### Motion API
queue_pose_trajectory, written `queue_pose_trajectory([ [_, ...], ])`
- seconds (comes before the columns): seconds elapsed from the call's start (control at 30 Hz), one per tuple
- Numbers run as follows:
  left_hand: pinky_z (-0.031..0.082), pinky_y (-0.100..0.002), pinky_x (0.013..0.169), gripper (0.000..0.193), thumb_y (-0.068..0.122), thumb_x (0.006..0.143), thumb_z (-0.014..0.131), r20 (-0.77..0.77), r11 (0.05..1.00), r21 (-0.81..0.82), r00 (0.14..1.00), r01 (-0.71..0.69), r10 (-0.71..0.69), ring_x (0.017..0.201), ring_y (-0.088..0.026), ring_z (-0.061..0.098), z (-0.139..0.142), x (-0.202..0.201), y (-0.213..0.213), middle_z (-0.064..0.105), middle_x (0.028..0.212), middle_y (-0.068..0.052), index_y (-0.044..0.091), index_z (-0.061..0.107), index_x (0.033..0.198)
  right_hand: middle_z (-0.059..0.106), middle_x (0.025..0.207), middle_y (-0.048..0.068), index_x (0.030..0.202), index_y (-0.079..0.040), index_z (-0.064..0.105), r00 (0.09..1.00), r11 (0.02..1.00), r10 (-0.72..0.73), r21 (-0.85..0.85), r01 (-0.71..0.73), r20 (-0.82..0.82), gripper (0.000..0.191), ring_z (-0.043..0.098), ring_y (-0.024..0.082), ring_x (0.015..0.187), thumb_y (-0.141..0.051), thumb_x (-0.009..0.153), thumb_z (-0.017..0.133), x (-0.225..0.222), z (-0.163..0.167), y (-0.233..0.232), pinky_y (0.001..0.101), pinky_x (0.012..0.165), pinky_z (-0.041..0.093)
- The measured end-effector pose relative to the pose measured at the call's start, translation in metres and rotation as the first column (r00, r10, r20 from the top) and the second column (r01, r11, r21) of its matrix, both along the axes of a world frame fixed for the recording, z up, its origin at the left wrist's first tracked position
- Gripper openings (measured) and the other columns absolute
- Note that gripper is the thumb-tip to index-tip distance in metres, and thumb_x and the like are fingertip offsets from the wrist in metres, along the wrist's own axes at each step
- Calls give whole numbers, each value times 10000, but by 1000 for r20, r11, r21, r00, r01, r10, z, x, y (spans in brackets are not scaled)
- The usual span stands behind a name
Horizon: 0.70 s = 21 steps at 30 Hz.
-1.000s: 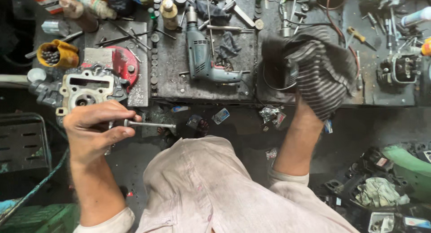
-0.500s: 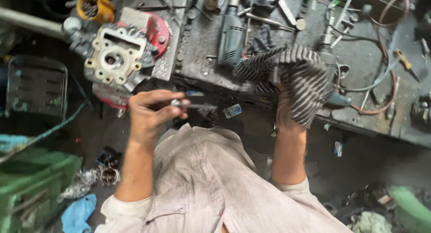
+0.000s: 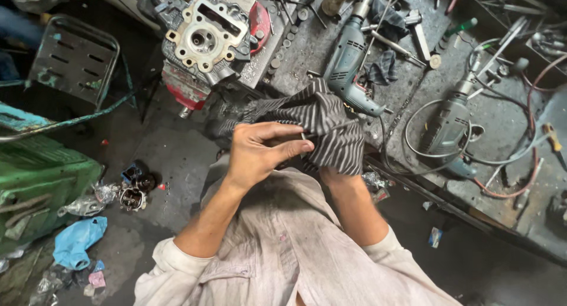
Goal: The person cleans a metal engine part clamped in a bench vise using a cloth. They wipe the surface, then use a small metal rod to clean inside holes, and continue wiping the part with the cloth.
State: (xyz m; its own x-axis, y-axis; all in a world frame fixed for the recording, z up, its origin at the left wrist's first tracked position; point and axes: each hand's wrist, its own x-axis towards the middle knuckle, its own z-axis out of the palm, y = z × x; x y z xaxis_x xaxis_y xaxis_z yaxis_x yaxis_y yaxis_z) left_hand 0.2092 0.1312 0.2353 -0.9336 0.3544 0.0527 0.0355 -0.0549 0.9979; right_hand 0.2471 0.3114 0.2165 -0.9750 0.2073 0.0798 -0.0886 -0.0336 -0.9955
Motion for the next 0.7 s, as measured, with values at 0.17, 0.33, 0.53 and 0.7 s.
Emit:
queue_pose_trajectory([
  [0.17, 577, -198, 737, 288, 110, 837, 856, 45, 999, 6, 998, -39, 39, 815, -58, 726, 17, 2, -46, 813, 949, -71, -4, 792, 1094, 620, 1314, 137, 1366, 7, 511, 979, 979, -203, -43, 201, -29, 468, 562, 291, 1242, -135, 923, 556, 0, -5, -8, 417, 1105, 456],
  [0.33, 549, -193, 686, 280, 149, 816, 883, 127, 995, -98, 992, -11, 23, 765, -43, 696, 21, 7, -100, 796, 866, -44, 3, 809, 1044, 677, 1266, 113, 1299, -15, 603, 998, 733, -15, -678, 52, 60, 347, 590, 257, 1211, -209, 1033, 494, 5, -2, -81, 384, 1080, 475],
  [0.53, 549, -197, 677, 298, 193, 834, 864, 194, 999, -37, 980, -36, 43, 755, -30, 682, 11, 36, -181, 802, 858, -20, 25, 816, 1074, 665, 1274, 130, 1315, -8, 614, 995, 832, 72, -554, -17, 76, 331, 625, 249, 1158, -216, 1094, 482, 21, -7, -169, 386, 1034, 511],
  [0.7, 586, -236, 816, 294, 183, 839, 864, 100, 992, 0, 987, -129, 129, 885, -74, 727, 14, 64, -258, 813, 978, -48, 38, 804, 1088, 653, 1307, 107, 1304, -33, 593, 955, 688, -66, -681, 252, 288, 394, 630, 238, 1203, -319, 1067, 461, 50, -13, -198, 407, 1074, 515],
])
